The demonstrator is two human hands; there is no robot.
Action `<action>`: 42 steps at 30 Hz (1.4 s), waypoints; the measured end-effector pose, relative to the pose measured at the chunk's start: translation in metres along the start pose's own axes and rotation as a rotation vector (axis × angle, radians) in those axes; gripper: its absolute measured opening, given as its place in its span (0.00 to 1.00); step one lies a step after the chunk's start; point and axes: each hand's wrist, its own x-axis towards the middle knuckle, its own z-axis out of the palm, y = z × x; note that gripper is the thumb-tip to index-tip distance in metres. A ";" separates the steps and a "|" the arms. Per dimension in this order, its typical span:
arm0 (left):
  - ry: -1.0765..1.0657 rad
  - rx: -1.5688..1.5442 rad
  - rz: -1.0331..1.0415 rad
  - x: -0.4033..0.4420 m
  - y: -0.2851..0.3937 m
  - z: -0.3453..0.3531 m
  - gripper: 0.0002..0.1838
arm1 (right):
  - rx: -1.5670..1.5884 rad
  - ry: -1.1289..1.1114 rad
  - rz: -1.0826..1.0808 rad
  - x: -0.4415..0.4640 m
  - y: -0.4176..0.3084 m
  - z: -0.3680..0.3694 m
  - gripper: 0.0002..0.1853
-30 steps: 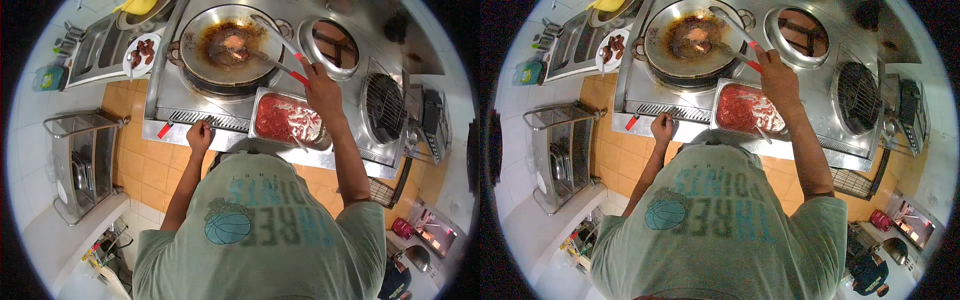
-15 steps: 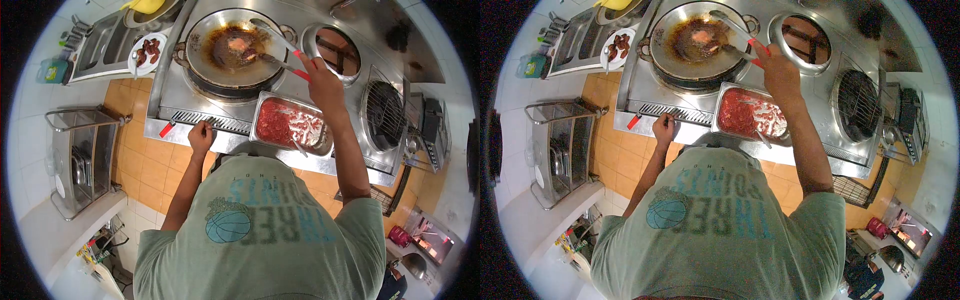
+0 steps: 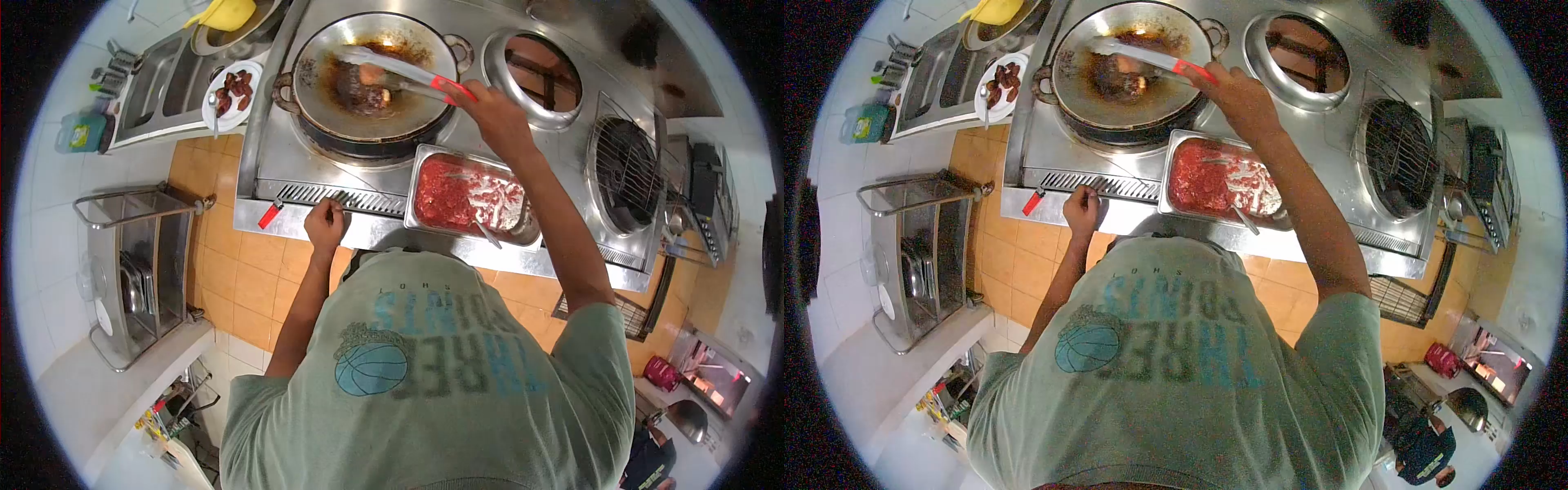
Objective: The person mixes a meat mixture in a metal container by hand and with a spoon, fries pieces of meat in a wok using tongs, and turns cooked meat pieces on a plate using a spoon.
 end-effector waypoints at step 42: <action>-0.015 0.028 0.012 -0.001 -0.007 0.000 0.08 | 0.622 -0.289 0.456 -0.038 -0.051 0.039 0.34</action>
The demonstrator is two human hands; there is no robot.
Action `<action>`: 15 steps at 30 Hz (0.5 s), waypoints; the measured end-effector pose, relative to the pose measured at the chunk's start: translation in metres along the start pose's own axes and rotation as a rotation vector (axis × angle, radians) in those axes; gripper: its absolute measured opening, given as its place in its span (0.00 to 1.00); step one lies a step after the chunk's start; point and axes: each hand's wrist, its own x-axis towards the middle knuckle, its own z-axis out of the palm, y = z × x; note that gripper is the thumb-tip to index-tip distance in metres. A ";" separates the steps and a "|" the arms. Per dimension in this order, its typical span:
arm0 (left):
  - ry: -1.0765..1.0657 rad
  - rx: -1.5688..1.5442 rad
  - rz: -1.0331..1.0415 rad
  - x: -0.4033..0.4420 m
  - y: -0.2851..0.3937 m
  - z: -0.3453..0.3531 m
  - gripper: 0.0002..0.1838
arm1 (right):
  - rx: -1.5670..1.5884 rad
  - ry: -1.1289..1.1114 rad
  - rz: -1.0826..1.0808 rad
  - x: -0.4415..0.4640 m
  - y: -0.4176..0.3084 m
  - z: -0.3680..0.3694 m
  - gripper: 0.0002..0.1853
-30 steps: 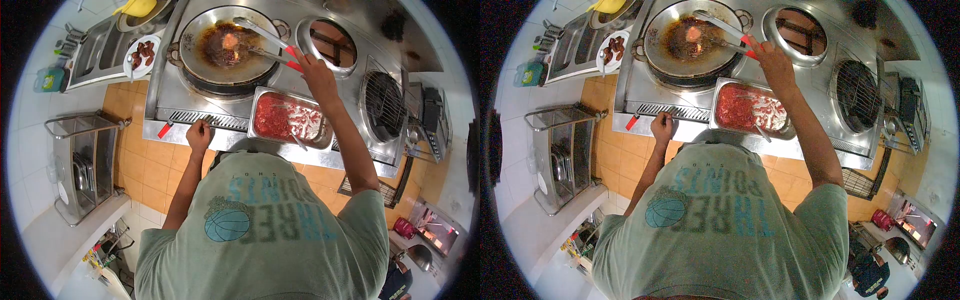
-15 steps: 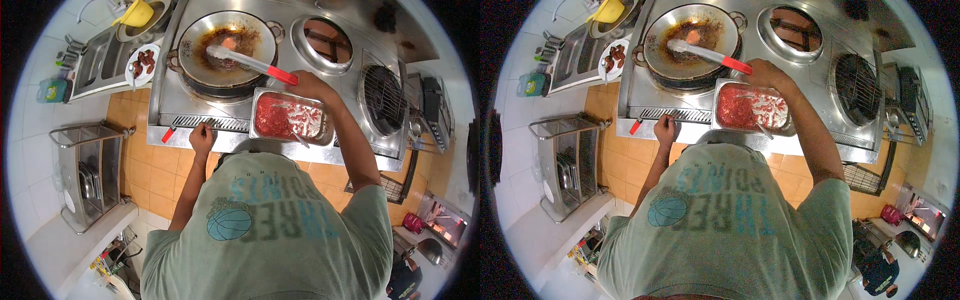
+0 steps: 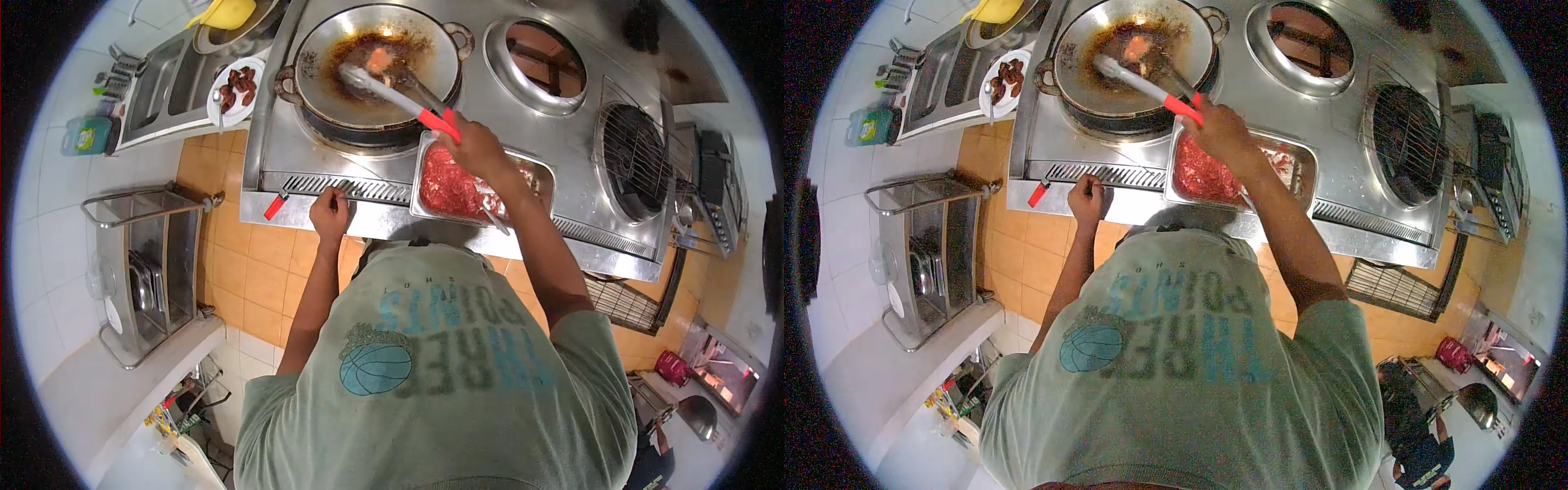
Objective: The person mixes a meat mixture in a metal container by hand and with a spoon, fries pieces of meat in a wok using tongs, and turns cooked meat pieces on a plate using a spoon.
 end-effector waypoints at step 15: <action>0.011 -0.061 -0.035 0.003 0.010 0.002 0.04 | 0.060 -0.016 0.147 -0.008 -0.023 -0.027 0.37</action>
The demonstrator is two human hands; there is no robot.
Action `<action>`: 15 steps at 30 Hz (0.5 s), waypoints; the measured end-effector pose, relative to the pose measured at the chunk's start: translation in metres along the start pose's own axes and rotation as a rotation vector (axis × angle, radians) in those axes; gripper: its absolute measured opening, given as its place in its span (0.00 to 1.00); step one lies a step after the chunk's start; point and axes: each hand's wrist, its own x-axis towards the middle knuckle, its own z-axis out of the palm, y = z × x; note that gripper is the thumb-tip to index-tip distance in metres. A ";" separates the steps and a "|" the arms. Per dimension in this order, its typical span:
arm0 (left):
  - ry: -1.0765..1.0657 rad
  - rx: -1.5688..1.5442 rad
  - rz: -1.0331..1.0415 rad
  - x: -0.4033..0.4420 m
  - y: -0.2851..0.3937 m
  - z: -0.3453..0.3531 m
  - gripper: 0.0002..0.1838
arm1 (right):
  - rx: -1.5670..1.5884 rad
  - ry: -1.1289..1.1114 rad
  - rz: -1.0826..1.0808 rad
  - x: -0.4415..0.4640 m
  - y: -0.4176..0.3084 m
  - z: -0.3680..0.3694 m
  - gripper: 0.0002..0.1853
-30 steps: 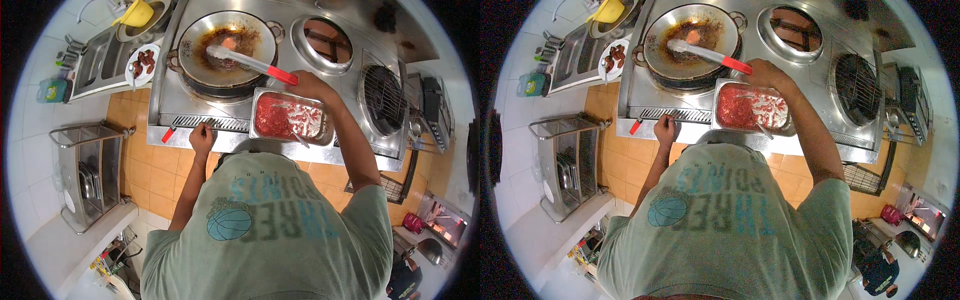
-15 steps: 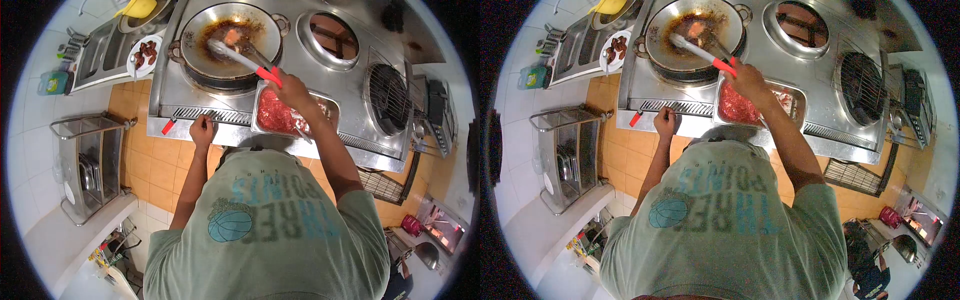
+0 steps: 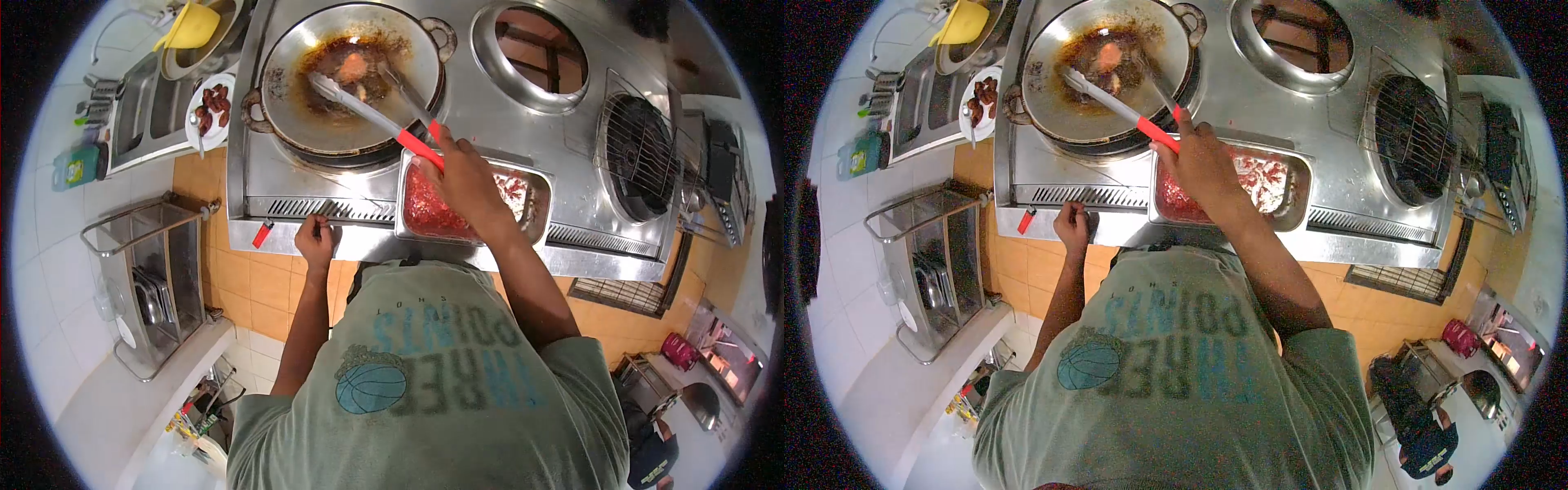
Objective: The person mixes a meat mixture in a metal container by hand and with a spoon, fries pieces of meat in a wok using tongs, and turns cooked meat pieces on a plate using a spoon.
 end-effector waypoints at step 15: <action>-0.043 0.211 0.099 0.003 -0.005 0.000 0.04 | -0.086 -0.070 -0.040 0.002 -0.020 -0.003 0.36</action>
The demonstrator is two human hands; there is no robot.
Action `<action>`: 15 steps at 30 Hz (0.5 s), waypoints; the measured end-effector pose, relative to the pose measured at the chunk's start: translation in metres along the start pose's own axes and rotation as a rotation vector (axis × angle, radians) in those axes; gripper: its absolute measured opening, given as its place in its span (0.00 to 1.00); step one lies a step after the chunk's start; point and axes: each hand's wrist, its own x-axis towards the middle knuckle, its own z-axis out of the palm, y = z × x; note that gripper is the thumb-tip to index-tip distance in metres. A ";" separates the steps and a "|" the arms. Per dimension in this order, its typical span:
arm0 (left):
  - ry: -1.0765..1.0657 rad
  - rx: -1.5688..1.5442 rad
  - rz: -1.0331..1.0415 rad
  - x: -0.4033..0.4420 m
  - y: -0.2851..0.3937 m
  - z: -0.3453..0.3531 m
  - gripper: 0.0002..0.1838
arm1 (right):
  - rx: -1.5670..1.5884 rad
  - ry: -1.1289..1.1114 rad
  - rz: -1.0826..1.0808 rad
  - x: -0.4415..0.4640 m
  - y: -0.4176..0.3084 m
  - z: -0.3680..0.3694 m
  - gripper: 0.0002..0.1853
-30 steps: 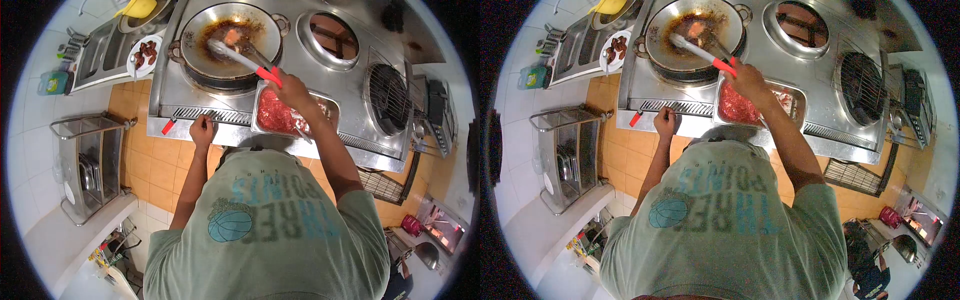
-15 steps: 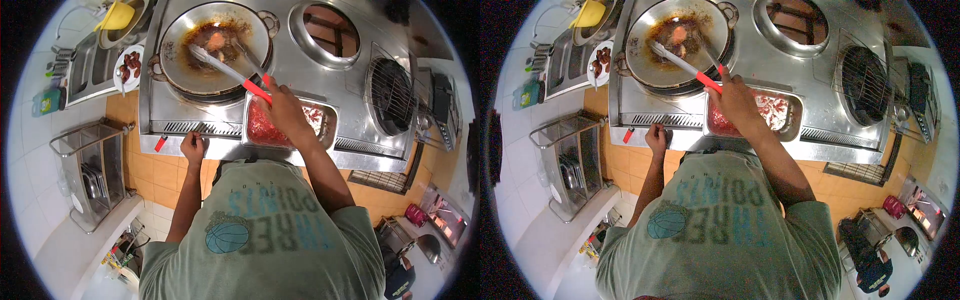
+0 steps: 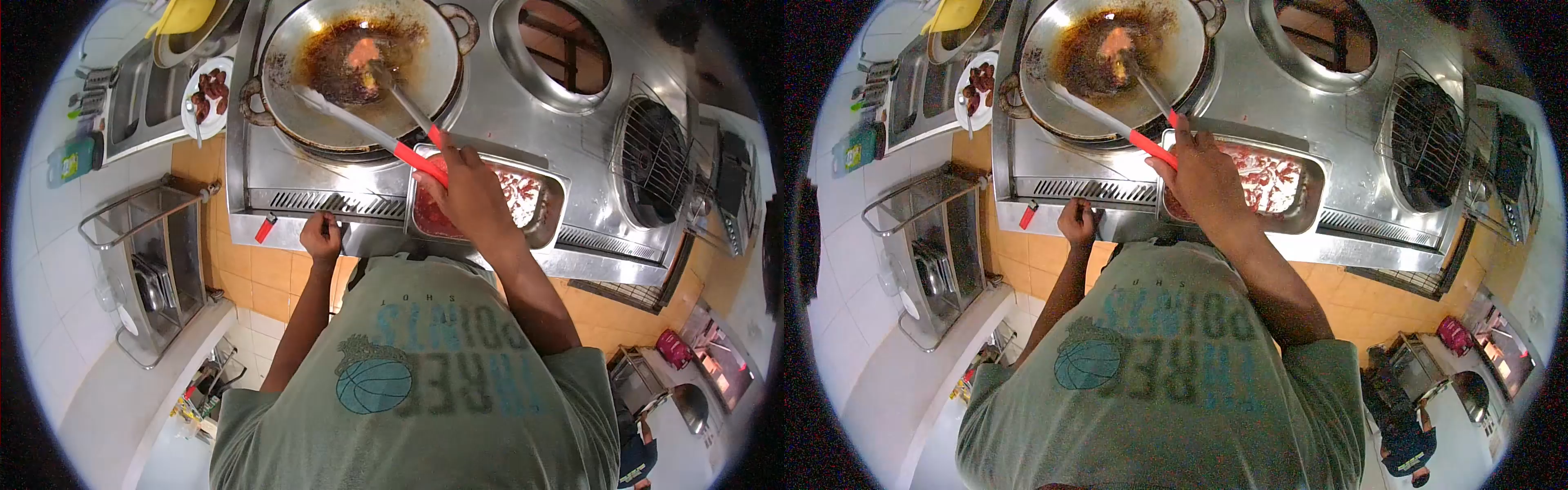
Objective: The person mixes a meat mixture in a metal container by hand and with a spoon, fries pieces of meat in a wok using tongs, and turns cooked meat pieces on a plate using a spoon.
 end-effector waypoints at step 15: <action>-0.011 -0.088 -0.047 -0.003 -0.002 0.000 0.03 | 0.026 0.086 0.034 0.002 0.003 0.014 0.33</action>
